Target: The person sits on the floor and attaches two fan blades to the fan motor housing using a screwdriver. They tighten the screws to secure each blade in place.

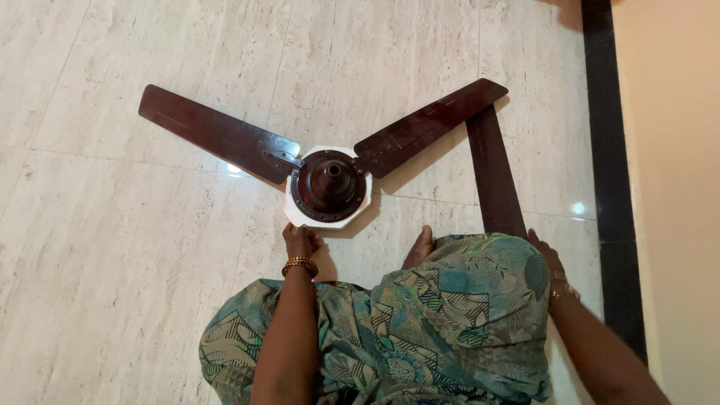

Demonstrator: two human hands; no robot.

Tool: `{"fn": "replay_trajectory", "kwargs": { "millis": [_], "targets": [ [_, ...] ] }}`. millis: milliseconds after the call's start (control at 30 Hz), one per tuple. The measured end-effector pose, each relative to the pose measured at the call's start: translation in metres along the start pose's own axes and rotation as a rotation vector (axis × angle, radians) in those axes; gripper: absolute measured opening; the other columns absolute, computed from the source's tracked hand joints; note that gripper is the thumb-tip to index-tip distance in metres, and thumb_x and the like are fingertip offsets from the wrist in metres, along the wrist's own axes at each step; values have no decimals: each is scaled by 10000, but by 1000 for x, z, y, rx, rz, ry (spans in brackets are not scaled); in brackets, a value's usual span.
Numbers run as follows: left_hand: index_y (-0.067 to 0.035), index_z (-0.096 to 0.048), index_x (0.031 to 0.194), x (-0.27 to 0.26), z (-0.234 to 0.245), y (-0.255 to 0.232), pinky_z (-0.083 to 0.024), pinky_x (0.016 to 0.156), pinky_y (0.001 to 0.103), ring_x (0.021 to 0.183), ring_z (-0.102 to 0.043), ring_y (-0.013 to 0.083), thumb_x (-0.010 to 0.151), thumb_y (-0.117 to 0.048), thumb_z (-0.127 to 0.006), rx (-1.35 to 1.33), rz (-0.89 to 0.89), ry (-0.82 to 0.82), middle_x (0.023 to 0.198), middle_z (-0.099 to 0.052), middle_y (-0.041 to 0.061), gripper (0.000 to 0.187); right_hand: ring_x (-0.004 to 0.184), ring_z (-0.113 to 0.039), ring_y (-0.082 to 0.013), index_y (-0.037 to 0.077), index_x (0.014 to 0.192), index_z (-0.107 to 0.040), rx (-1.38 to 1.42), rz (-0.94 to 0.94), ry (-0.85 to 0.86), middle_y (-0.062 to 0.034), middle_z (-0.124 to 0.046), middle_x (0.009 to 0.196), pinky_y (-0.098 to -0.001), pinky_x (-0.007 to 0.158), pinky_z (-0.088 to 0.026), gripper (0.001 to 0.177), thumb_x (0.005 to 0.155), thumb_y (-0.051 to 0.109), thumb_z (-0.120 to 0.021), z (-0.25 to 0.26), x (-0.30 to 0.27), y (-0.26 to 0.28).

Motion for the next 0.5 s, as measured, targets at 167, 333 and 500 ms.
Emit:
{"fn": "replay_trajectory", "kwargs": {
  "millis": [167, 333, 500],
  "targets": [
    [-172, -252, 1548, 4, 5, 8, -528, 538, 351, 636, -580, 192, 959, -159, -572, -8, 24, 10, 842, -619, 110, 671, 1230, -585, -376, 89, 1484, -420, 322, -94, -176, -220, -537, 1428, -507, 948, -536, 705, 900, 367, -701, -23, -64, -62],
    [-187, -241, 1563, 1, 13, 12, -528, 558, 363, 666, -601, 199, 950, -180, -572, -47, 24, 8, 878, -621, 110, 697, 1192, -597, -366, 70, 1451, -464, 318, -80, -235, -217, -565, 1389, -494, 931, -533, 631, 926, 351, -673, -26, -62, -66],
    [-179, -215, 1570, -9, 19, 8, -535, 584, 374, 687, -596, 205, 955, -176, -570, -70, 6, 13, 884, -610, 115, 710, 1153, -608, -356, 52, 1417, -509, 235, -32, -226, -214, -594, 1349, -481, 914, -531, 562, 951, 335, -646, -23, -41, -54]
  ]
}}
Point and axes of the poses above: each hand's wrist, its own x-axis towards the middle knuckle, its own z-axis out of the back of the hand, y = z × x, the point moved 3 cm from there along x, towards the middle knuckle
